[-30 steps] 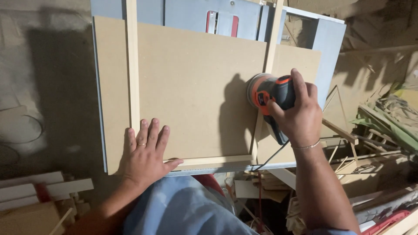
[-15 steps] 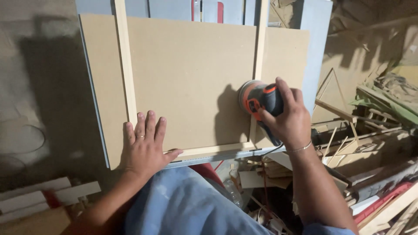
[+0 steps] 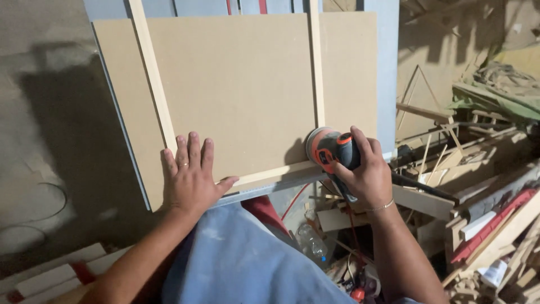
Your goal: Sanding the edges and surface of a wooden frame using an orbital sander
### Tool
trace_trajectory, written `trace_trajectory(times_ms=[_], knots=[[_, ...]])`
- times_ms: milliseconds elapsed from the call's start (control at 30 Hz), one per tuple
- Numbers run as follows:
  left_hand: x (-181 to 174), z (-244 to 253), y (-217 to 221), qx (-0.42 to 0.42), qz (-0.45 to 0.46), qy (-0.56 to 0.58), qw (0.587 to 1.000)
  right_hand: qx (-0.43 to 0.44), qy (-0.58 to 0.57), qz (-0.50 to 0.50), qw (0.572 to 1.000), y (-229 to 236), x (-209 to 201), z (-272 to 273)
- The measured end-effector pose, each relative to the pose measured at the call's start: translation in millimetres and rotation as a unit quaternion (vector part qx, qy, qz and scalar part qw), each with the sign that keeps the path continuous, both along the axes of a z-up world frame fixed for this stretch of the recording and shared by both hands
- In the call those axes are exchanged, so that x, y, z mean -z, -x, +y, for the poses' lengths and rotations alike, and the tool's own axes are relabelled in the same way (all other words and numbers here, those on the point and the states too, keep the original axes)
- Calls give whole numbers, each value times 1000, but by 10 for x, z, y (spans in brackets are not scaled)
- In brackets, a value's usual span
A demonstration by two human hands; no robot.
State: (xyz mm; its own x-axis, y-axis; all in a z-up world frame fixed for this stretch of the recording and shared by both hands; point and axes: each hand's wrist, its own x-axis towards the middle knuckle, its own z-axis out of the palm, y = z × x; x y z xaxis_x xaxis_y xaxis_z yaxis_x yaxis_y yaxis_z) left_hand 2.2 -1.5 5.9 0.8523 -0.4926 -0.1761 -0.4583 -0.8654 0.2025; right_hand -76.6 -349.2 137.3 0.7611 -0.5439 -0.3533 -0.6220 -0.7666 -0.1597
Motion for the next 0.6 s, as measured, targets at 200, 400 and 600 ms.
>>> trace_trajectory(times_ms=[200,400,600], knots=[[-50,-12,-12,-7,33,8,999,16,3,-20,1000,188,-30,185],[-110,-51,-22,-19,37,13,999,15,-29,-20,999,221,-48,523],[-132,-72,20,-23,9,-4,1000,-20,-56,-20,998,215,-49,644]])
